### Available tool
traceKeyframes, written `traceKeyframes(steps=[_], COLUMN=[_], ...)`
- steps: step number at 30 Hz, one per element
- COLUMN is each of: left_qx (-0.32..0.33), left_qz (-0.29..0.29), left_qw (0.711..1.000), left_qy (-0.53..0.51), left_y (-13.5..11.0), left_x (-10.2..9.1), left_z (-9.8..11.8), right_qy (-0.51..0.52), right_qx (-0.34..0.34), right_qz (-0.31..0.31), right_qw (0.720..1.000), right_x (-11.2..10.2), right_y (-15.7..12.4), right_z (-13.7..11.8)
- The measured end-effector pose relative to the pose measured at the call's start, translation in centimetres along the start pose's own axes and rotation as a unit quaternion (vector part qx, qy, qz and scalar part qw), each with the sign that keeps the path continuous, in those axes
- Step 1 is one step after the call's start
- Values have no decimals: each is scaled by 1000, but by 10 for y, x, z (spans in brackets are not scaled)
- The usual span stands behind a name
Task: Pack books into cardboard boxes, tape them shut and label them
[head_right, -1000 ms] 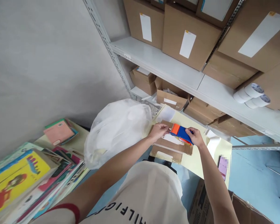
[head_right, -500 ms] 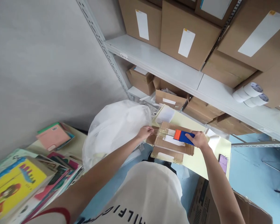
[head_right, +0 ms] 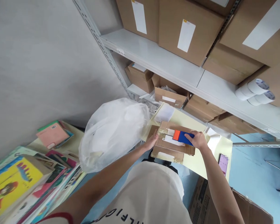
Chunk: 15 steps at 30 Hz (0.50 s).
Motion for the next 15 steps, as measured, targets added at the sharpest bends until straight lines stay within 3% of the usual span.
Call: traceKeyframes(steps=[3,5,8,12,15], left_qx=[86,152,161,139,142], left_qz=[-78,-154,-245,-252,-239], left_qw=[980,933,879,869,873], left_qy=[163,287,375,402,400], left_y=[18,35,54,60,60], left_x=[-3,4,17,20,17], left_z=[39,64,76,77,81], right_qy=[-16,-30,-35,-30,-31], right_qx=[4,12,15,10,3], right_qz=[-8,-11,-34,-51,-55], right_qw=[1000,999,999,998,998], right_x=[-3,-6,-6,-14,-29], right_y=[1,2,4,9,8], right_z=[1,1,-2,1,32])
Point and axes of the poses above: each hand's wrist, its own y-axis towards the middle knuckle, its own x-axis out of the palm, z = x × y, the point moved 6 cm from there along y, towards the middle knuckle, and after that the axes turned 8 degrees about x, right-handed, at the moved point
